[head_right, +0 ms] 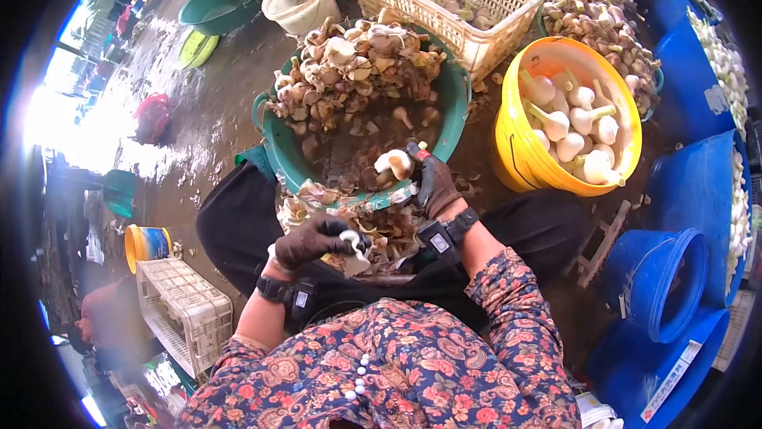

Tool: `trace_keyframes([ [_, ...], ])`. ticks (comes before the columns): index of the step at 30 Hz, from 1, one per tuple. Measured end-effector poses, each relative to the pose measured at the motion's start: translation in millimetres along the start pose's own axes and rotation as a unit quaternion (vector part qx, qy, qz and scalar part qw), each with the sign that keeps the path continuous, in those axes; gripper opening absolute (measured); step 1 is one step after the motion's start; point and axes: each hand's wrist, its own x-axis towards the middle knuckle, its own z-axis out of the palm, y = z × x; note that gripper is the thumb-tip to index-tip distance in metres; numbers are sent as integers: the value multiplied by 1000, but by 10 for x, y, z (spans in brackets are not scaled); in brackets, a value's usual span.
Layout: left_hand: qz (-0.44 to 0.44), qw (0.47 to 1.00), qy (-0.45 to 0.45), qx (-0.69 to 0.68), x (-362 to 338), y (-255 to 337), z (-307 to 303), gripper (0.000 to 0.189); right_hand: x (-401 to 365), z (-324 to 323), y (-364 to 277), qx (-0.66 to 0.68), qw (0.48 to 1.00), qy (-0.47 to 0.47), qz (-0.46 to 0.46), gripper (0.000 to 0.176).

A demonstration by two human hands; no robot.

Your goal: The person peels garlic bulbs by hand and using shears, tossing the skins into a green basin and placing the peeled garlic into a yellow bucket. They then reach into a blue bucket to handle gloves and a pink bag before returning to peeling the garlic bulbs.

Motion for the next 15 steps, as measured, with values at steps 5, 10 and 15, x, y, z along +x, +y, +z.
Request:
trace_keyframes([
  [5,123,934,172,287,240,-103,-35,58,61,22,85,-32,999,-16,25,24],
  [10,153,939,268,153,625,149,56,34,278,-280,432,-328,936,-33,-121,21],
  [15,72,989,109,-68,359,287,241,18,184,-362,339,-365,896,-106,-228,25],
])
